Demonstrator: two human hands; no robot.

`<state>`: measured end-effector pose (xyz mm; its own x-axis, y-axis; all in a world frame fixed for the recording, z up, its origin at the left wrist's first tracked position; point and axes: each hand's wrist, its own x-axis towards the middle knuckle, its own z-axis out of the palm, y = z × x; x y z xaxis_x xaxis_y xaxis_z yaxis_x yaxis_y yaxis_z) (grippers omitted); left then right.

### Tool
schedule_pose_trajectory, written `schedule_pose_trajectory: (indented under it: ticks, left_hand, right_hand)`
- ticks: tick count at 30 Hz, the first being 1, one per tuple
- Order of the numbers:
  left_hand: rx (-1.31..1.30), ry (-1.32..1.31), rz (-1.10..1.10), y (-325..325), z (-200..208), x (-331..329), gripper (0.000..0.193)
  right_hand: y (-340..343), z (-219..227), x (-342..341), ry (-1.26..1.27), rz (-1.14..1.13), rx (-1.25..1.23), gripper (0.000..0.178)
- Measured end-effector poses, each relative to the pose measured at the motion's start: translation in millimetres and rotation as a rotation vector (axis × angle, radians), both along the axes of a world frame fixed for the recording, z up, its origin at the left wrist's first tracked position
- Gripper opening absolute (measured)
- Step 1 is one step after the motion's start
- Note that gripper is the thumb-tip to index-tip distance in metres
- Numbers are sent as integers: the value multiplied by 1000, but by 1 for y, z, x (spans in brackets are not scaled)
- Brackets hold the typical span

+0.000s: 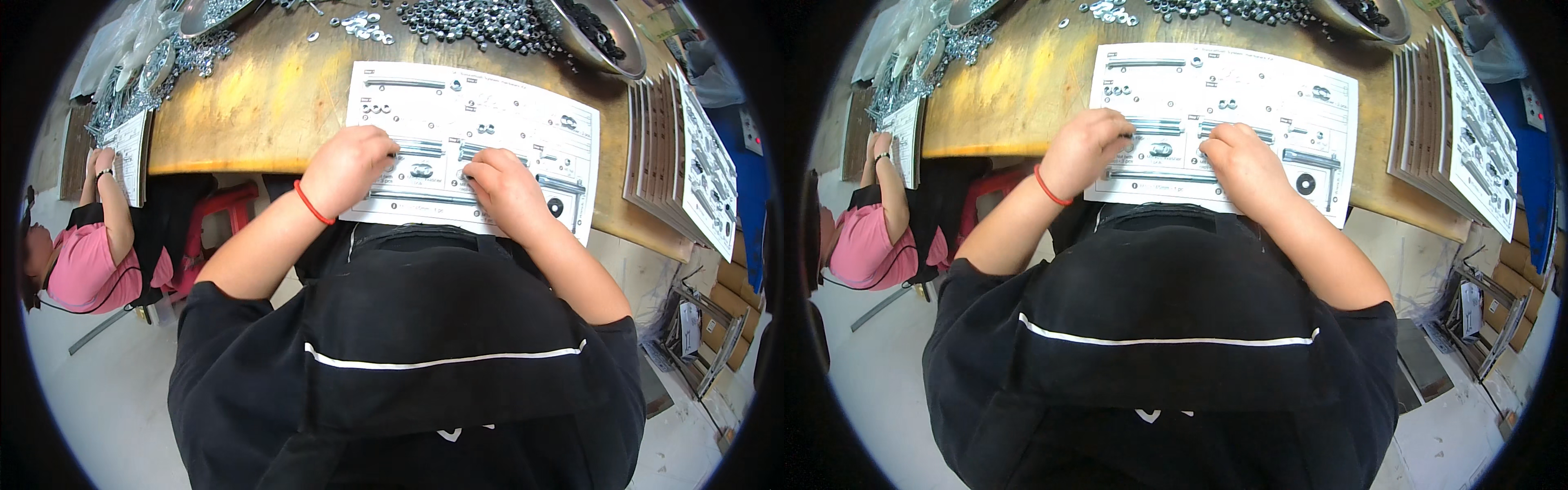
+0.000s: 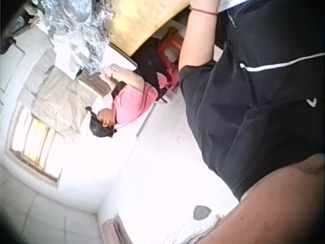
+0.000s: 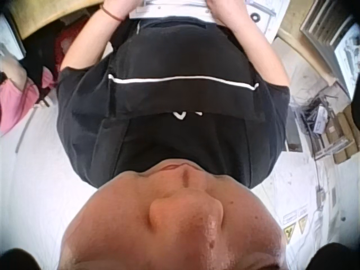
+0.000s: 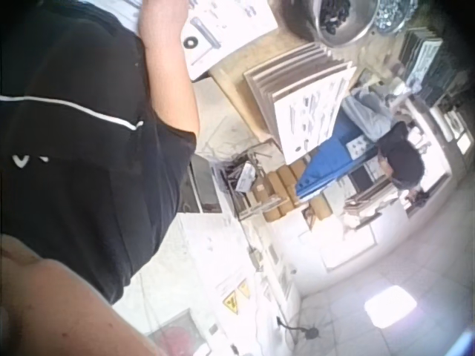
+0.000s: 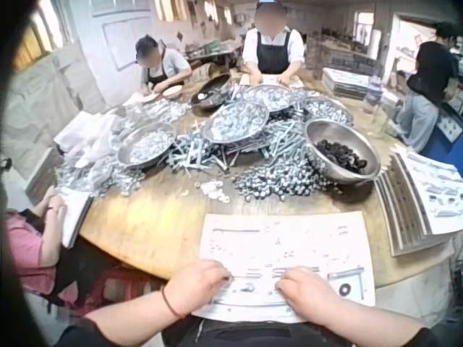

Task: The person sorts small metal fasteners from bowls onto a printed layout sheet, placing bolts, nuts, and washers into designated spots. They repeatedly pick up the sheet to check alignment and continue filling the layout with hardware from the table.

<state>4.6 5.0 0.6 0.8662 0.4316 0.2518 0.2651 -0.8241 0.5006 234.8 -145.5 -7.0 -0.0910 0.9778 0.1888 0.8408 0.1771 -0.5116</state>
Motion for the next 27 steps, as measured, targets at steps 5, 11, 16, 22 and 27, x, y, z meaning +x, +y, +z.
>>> schedule_pose_trajectory:
  ticks: [5,11,16,22,27]
  left_hand:
    - [39,22,52,-19,-14,-11,21]
    - [51,51,78,-22,-13,-14,24]
    - [28,5,86,-18,24,-7,28]
    - [66,-37,83,50,30,102,29]
    - [97,278,227,86,-12,191,28]
  right_hand:
    - [-1,-14,-4,-40,-9,24,18]
    - [-4,3,-4,-2,-21,38,22]
    - [10,22,37,48,-159,70,22]
    - [93,1,121,-168,-452,8,33]
    - [147,-27,123,-231,-612,-64,26]
